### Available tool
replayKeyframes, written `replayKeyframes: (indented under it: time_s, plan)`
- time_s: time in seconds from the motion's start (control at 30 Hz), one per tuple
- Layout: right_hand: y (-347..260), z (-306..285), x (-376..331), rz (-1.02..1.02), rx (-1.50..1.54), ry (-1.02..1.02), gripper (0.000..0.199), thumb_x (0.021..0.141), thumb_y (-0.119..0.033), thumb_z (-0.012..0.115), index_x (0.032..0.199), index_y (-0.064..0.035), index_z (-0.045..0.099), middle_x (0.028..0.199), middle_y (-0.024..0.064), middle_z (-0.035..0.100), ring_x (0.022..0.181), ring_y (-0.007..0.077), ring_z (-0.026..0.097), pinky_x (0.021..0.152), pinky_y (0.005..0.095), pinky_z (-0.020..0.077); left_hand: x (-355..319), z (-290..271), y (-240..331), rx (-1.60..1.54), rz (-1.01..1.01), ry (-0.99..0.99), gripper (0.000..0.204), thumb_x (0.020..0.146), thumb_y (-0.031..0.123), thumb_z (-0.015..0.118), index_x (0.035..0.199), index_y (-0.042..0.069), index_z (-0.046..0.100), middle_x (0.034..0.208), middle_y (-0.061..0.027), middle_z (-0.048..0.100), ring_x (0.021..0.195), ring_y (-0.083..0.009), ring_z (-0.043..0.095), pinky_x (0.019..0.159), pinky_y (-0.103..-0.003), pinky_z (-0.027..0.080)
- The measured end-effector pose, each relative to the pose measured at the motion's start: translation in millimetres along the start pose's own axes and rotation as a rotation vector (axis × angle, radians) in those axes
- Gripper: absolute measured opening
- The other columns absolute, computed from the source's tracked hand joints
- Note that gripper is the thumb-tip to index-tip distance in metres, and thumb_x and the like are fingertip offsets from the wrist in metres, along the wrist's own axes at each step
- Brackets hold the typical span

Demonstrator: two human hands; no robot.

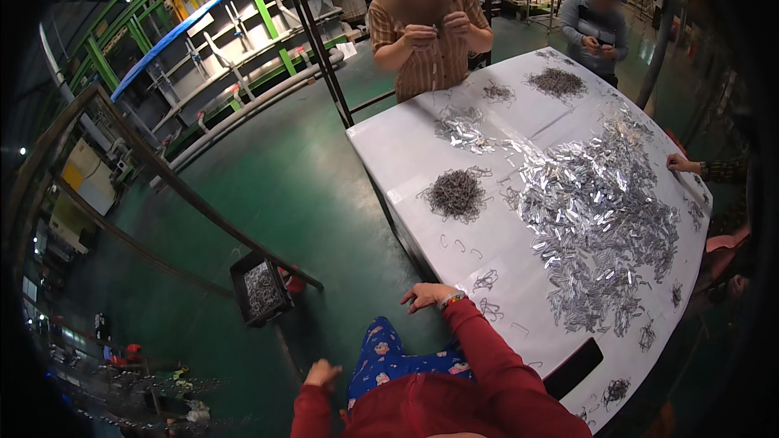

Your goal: The person sits at a white table and repeatedly picks up small metal hooks and flat metal pieces, then links them together by hand. They place the assembled chains onto a hanging rack above the table. Other workers are visible at the same table performing similar assembly.

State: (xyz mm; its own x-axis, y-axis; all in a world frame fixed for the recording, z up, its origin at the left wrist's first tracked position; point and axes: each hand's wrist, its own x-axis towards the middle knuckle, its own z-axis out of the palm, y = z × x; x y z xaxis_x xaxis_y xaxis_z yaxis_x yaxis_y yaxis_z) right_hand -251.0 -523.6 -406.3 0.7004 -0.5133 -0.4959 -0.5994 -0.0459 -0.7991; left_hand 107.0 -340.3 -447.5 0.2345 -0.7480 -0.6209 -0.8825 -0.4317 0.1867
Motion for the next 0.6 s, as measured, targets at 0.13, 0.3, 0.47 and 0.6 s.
replayKeyframes:
  time_s: [0.13, 0.3, 0.47, 0.6]
  plan:
    - [-76.7, 5.8, -38.0, -0.310, -0.074, 0.101, 0.051, 0.081, -0.026, 0.064, 0.126, -0.0061, 0.053, 0.111, 0.0166, 0.064, 0.096, 0.0270, 0.063, 0.081, 0.0361, 0.0499, 10.3, -63.0, 100.1, 0.060, 0.370, 0.281, 0.028, 0.082, 0.030, 0.062, 0.096, 0.006, 0.067, 0.093, -0.0214, 0.064, 0.091, -0.0400, 0.061, 0.078, -0.048, 0.049]
    - [-114.6, -22.9, -95.9, -0.667, -0.030, 0.397, 0.041, 0.081, -0.019, 0.063, 0.119, -0.0056, 0.059, 0.107, 0.0156, 0.065, 0.094, 0.0265, 0.063, 0.082, 0.0369, 0.0507, -1.9, -60.3, 168.5, -0.105, 0.630, 0.244, 0.026, 0.076, 0.013, 0.064, 0.101, 0.007, 0.065, 0.087, -0.0200, 0.065, 0.084, -0.0382, 0.062, 0.073, -0.045, 0.049]
    - [-19.7, -84.7, -193.5, 0.177, -0.329, 0.978, 0.041, 0.076, -0.012, 0.065, 0.116, -0.0073, 0.060, 0.108, 0.0162, 0.063, 0.102, 0.0288, 0.060, 0.089, 0.0374, 0.0469, -17.3, -40.8, 157.2, -0.182, 0.707, 0.331, 0.025, 0.077, 0.012, 0.066, 0.100, 0.004, 0.065, 0.081, -0.0175, 0.067, 0.074, -0.0276, 0.066, 0.069, -0.037, 0.051]
    - [48.2, -91.6, -259.1, 0.367, -0.373, 1.118, 0.038, 0.075, 0.002, 0.056, 0.112, -0.0051, 0.063, 0.108, 0.0207, 0.062, 0.102, 0.0353, 0.058, 0.091, 0.0388, 0.0459, -17.1, -51.6, 118.3, -0.268, 0.549, 0.291, 0.020, 0.079, 0.015, 0.064, 0.097, 0.005, 0.068, 0.085, -0.0168, 0.068, 0.079, -0.0293, 0.067, 0.072, -0.037, 0.051]
